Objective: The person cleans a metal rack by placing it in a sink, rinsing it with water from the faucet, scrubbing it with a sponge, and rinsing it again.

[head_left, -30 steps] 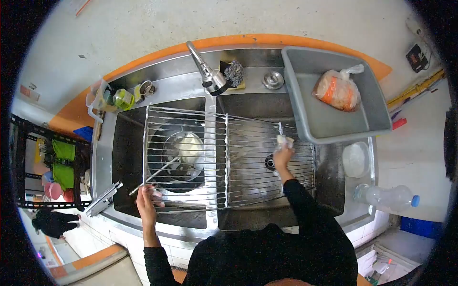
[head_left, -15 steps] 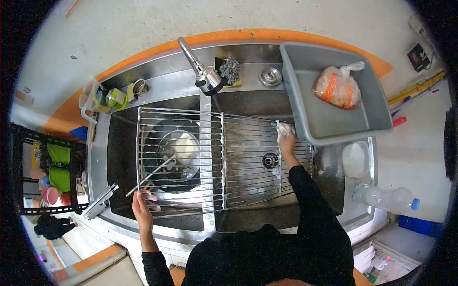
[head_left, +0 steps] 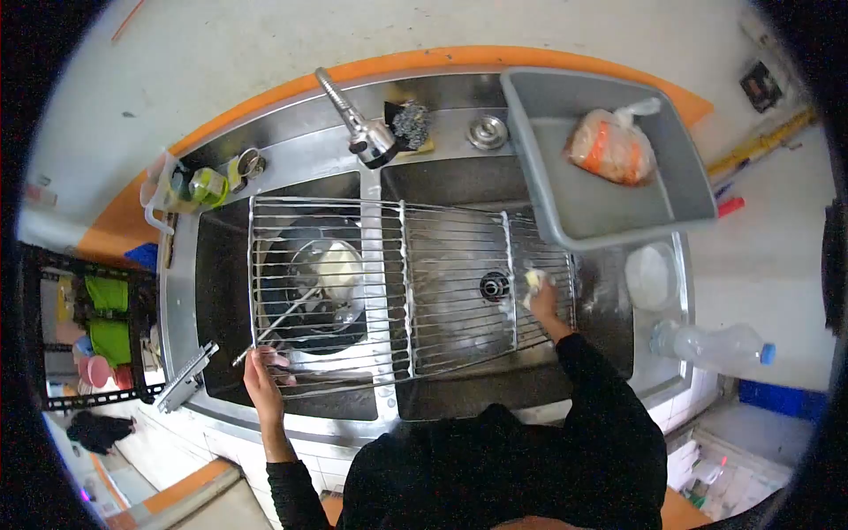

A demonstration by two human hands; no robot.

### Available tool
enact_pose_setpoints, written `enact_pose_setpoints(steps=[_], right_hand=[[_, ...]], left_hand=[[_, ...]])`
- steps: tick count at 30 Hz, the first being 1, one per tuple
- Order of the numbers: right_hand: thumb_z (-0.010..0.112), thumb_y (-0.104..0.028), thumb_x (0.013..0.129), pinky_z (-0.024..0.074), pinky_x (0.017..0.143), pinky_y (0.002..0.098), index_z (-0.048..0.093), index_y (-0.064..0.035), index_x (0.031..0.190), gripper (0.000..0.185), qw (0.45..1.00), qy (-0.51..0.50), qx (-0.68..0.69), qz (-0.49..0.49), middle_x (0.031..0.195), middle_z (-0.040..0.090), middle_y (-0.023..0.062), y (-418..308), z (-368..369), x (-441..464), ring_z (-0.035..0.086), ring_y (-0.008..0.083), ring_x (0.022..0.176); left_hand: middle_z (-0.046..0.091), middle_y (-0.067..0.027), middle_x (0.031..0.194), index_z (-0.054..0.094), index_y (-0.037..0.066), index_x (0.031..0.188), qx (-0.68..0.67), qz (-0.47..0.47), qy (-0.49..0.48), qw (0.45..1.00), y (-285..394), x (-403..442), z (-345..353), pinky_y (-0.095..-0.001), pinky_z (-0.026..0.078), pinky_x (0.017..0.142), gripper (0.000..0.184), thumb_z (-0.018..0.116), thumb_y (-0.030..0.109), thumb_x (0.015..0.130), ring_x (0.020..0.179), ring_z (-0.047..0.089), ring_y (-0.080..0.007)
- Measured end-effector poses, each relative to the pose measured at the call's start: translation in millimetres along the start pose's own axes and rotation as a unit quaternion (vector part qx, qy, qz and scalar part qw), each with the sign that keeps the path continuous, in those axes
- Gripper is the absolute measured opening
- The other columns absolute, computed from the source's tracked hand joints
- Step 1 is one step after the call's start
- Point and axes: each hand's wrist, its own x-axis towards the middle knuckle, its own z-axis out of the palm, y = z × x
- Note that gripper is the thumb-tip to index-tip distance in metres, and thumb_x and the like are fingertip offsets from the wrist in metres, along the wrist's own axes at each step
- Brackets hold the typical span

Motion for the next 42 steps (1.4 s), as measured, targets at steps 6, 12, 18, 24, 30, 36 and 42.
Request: enact_pose_setpoints(steps=[6, 12, 18, 24, 30, 36, 42], right_hand=[[0.048, -0.015, 0.083, 0.045, 0.078, 0.0418, 0.044, 0.0005, 0.121, 0.041, 0.974, 0.12, -0.17, 0.09, 0.113, 0.053, 0.0215, 20.7, 74.0, 4.2, 0.053, 0.0365, 0.101], [0.057, -0.01, 0.075, 0.0447, 0.067, 0.0387, 0.052, -0.0045, 0.084, 0.011, 0.957, -0.067, 0.275, -0.059, 0.078, 0.056, 0.0077, -39.7, -28.9, -83.3, 0.053, 0.0195, 0.076], [0.051, -0.003, 0.069, 0.0343, 0.088, 0.045, 0.055, -0.0057, 0.101, 0.033, 0.85, 0.493, 0.025, -0.183, 0.099, 0.051, 0.0208, -13.2, -180.9, -87.2, 0.045, 0.0374, 0.1], [0.057, -0.004, 0.066, 0.0357, 0.085, 0.0445, 0.058, -0.0108, 0.093, 0.028, 0.871, 0.481, -0.066, -0.078, 0.099, 0.054, 0.0101, -28.4, -246.3, -107.3, 0.047, 0.032, 0.098], [0.055, -0.002, 0.073, 0.0392, 0.079, 0.0384, 0.057, -0.0067, 0.082, 0.011, 0.729, 0.498, 0.097, -0.459, 0.085, 0.055, 0.0094, -196.1, -232.2, -161.3, 0.051, 0.0276, 0.085], [0.056, -0.012, 0.076, 0.0438, 0.074, 0.0397, 0.059, -0.0075, 0.088, 0.013, 0.799, 0.23, 0.045, -0.554, 0.087, 0.058, 0.0138, -327.9, -170.1, -67.1, 0.055, 0.0341, 0.083], [0.051, -0.013, 0.078, 0.0438, 0.079, 0.0401, 0.058, -0.0083, 0.1, 0.023, 0.802, 0.202, -0.025, -0.562, 0.098, 0.058, 0.0165, -378.8, -139.3, 31.0, 0.054, 0.0348, 0.092]], left_hand=[[0.056, -0.005, 0.069, 0.05, 0.002, 0.095, 0.005, 0.028, -0.012, 1.0, -1.8, 1.5, -1.0, -0.0217, 0.045, 0.04, 0.037, 0.03, 0.033, 0.096, 0.056, 0.054, -0.0099], [0.057, -0.0054, 0.072, 0.051, 0.004, 0.094, -0.026, 0.041, -0.026, 0.998, -14.1, 7.3, -2.1, -0.0212, 0.046, 0.042, 0.034, 0.03, 0.031, 0.096, 0.058, 0.055, -0.0097], [0.057, -0.0062, 0.076, 0.053, 0.003, 0.094, -0.008, 0.11, -0.008, 0.994, -22.7, 9.3, -2.1, -0.0238, 0.049, 0.044, 0.035, 0.033, 0.032, 0.095, 0.062, 0.056, -0.0115], [0.057, -0.0094, 0.082, 0.052, 0.001, 0.098, -0.034, 0.104, -0.014, 0.994, -34.3, 15.7, -4.6, -0.0252, 0.048, 0.043, 0.034, 0.034, 0.03, 0.095, 0.056, 0.056, -0.0149], [0.064, -0.0108, 0.071, 0.052, 0.001, 0.094, 0.005, 0.17, 0.015, 0.985, -34.8, 14.7, -2.7, -0.0278, 0.045, 0.042, 0.031, 0.033, 0.025, 0.095, 0.046, 0.056, -0.0154], [0.064, -0.011, 0.073, 0.051, 0.002, 0.094, 0.005, 0.15, 0.021, 0.988, -27.7, 9.5, -2.5, -0.0283, 0.046, 0.042, 0.029, 0.034, 0.025, 0.095, 0.042, 0.055, -0.0176], [0.063, -0.014, 0.079, 0.055, 0.005, 0.095, 0.081, 0.145, 0.073, 0.983, -30.1, 8.7, -3.6, -0.0362, 0.046, 0.054, 0.028, 0.037, 0.026, 0.093, 0.063, 0.059, -0.0284]])
